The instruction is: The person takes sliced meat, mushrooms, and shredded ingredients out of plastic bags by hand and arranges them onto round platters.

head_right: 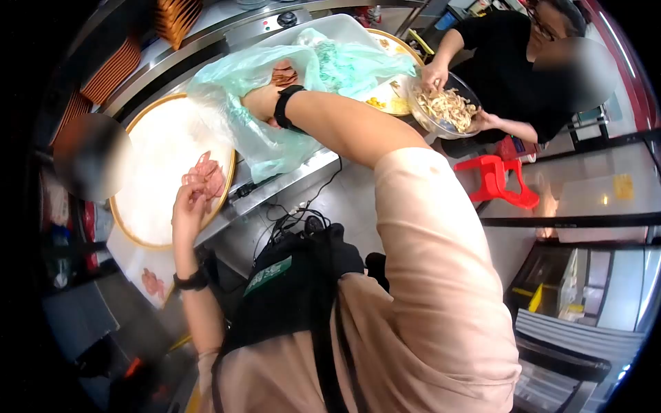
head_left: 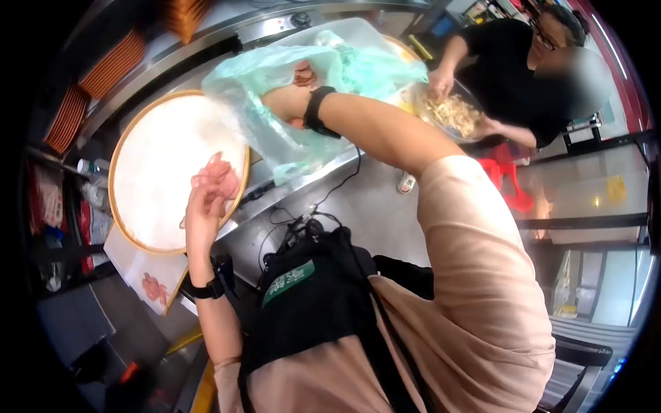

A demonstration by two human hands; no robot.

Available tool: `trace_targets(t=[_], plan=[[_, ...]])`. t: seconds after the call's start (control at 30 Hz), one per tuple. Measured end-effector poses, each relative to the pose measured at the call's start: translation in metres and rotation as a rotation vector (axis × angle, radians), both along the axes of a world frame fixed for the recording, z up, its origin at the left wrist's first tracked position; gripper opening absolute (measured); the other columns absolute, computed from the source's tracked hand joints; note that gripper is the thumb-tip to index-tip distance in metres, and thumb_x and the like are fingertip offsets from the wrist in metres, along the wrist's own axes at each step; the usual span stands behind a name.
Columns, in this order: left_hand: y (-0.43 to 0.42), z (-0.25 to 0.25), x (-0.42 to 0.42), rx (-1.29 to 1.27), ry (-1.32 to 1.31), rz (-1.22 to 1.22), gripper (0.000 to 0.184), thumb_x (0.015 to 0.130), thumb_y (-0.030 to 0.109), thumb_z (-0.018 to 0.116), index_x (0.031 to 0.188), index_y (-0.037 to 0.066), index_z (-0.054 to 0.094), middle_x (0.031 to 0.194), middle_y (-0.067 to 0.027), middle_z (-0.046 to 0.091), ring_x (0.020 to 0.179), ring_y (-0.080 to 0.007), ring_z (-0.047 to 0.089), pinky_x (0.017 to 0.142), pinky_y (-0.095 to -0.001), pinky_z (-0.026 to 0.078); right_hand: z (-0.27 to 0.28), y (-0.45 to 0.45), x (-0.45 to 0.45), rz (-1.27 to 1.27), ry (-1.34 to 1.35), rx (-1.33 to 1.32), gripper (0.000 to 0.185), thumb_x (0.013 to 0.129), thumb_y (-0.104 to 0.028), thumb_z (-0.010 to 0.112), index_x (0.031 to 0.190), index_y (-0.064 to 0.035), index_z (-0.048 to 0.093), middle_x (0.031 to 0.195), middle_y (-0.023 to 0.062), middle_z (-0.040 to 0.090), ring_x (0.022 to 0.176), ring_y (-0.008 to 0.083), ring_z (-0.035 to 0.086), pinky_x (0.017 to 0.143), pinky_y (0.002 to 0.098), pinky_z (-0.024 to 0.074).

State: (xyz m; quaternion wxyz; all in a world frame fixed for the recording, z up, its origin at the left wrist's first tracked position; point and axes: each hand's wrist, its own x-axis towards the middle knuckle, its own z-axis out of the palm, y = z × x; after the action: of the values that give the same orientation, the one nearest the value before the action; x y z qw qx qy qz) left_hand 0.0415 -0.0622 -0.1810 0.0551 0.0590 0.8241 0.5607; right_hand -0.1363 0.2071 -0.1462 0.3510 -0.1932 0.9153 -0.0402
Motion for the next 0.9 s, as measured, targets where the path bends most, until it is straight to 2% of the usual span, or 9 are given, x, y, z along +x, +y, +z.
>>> trace_targets(t=[0.17, 0.23, 0.33, 0.43, 0.5, 0.57, 0.7, 0.83, 0.9], plan=[[-0.007, -0.011, -0.005, 0.091, -0.004, -0.009, 0.012, 0.087, -0.006, 0.056, 0.098, -0.003, 0.058, 0.097, -0.0088, 0.056, 0.070, -0.0147, 0.058, 0.062, -0.0260, 0.047, 0.008, -0.002, 0.016, -0.076, 0.072, -0.105, 0.056, 0.087, -0.007, 0.051, 0.140, -0.0196, 0.038, 0.082, 0.0180, 0.066, 0.049, 0.0258, 0.061, 0.040, 0.0367, 0.0471], [-0.001, -0.012, -0.007, 0.090, -0.011, -0.017, 0.012, 0.087, -0.007, 0.056, 0.098, -0.003, 0.058, 0.097, -0.0087, 0.056, 0.068, -0.0141, 0.057, 0.060, -0.0255, 0.046, 0.016, 0.008, 0.014, -0.149, 0.061, -0.207, 0.043, 0.086, -0.005, 0.055, 0.128, -0.0098, 0.053, 0.079, 0.0179, 0.068, 0.052, 0.0248, 0.064, 0.042, 0.0380, 0.0500], [0.000, -0.002, -0.010, 0.109, -0.095, -0.013, 0.012, 0.087, -0.008, 0.055, 0.098, -0.003, 0.057, 0.098, -0.0084, 0.057, 0.066, -0.0137, 0.056, 0.058, -0.0248, 0.045, 0.009, -0.001, -0.001, -0.030, -0.061, -0.021, 0.026, 0.089, -0.016, 0.055, 0.078, 0.0025, 0.070, 0.075, 0.0165, 0.070, 0.059, 0.0268, 0.069, 0.052, 0.0368, 0.0559], [0.000, 0.005, -0.012, 0.138, -0.148, -0.004, 0.013, 0.087, -0.009, 0.054, 0.098, -0.003, 0.057, 0.099, -0.0081, 0.057, 0.069, -0.0146, 0.058, 0.058, -0.0247, 0.046, 0.019, -0.008, -0.015, 0.123, -0.004, 0.148, 0.028, 0.091, -0.016, 0.051, 0.081, 0.0021, 0.070, 0.076, 0.0161, 0.071, 0.060, 0.0294, 0.069, 0.055, 0.0382, 0.0569], [0.001, 0.010, -0.011, 0.150, -0.130, -0.011, 0.013, 0.087, -0.009, 0.054, 0.098, -0.003, 0.057, 0.100, -0.0080, 0.058, 0.072, -0.0151, 0.059, 0.059, -0.0248, 0.047, 0.033, 0.011, -0.023, -0.082, -0.108, -0.035, 0.020, 0.087, -0.012, 0.057, 0.083, 0.0028, 0.070, 0.082, 0.0172, 0.071, 0.070, 0.0277, 0.070, 0.065, 0.0406, 0.0573], [-0.001, 0.015, -0.010, 0.214, -0.176, 0.026, 0.013, 0.087, -0.010, 0.054, 0.098, -0.003, 0.057, 0.103, -0.0086, 0.059, 0.083, -0.0168, 0.062, 0.062, -0.0245, 0.050, 0.029, 0.029, -0.022, -0.011, 0.251, 0.002, 0.014, 0.077, -0.006, 0.066, 0.089, 0.0006, 0.070, 0.084, 0.0165, 0.071, 0.073, 0.0274, 0.070, 0.068, 0.0415, 0.0568], [-0.004, 0.000, -0.023, 0.122, 0.227, -0.060, 0.017, 0.089, -0.004, 0.055, 0.106, 0.000, 0.058, 0.102, -0.0075, 0.061, 0.074, -0.0127, 0.061, 0.054, -0.0225, 0.047, 0.063, 0.060, -0.012, -0.241, 0.245, -0.237, 0.027, 0.070, 0.000, 0.066, 0.097, 0.0001, 0.068, 0.078, 0.0156, 0.069, 0.057, 0.0271, 0.066, 0.049, 0.0378, 0.0526], [-0.004, 0.006, -0.018, 0.035, 0.132, -0.075, 0.016, 0.082, -0.004, 0.061, 0.096, 0.001, 0.064, 0.122, -0.0137, 0.062, 0.114, -0.0302, 0.054, 0.099, -0.0358, 0.042, 0.103, 0.059, 0.014, -0.226, 0.224, -0.200, 0.014, 0.079, -0.004, 0.062, 0.092, -0.0041, 0.066, 0.067, 0.0076, 0.064, 0.053, 0.0148, 0.063, 0.044, 0.0295, 0.0504], [-0.006, 0.008, -0.024, -0.031, 0.293, -0.109, 0.016, 0.081, -0.002, 0.059, 0.096, 0.002, 0.064, 0.120, -0.0140, 0.062, 0.125, -0.0295, 0.050, 0.103, -0.0404, 0.037, 0.133, 0.051, 0.031, -0.122, 0.315, -0.413, 0.011, 0.082, -0.001, 0.060, 0.092, -0.0029, 0.063, 0.070, 0.0051, 0.064, 0.057, 0.0116, 0.061, 0.047, 0.0265, 0.0488]])
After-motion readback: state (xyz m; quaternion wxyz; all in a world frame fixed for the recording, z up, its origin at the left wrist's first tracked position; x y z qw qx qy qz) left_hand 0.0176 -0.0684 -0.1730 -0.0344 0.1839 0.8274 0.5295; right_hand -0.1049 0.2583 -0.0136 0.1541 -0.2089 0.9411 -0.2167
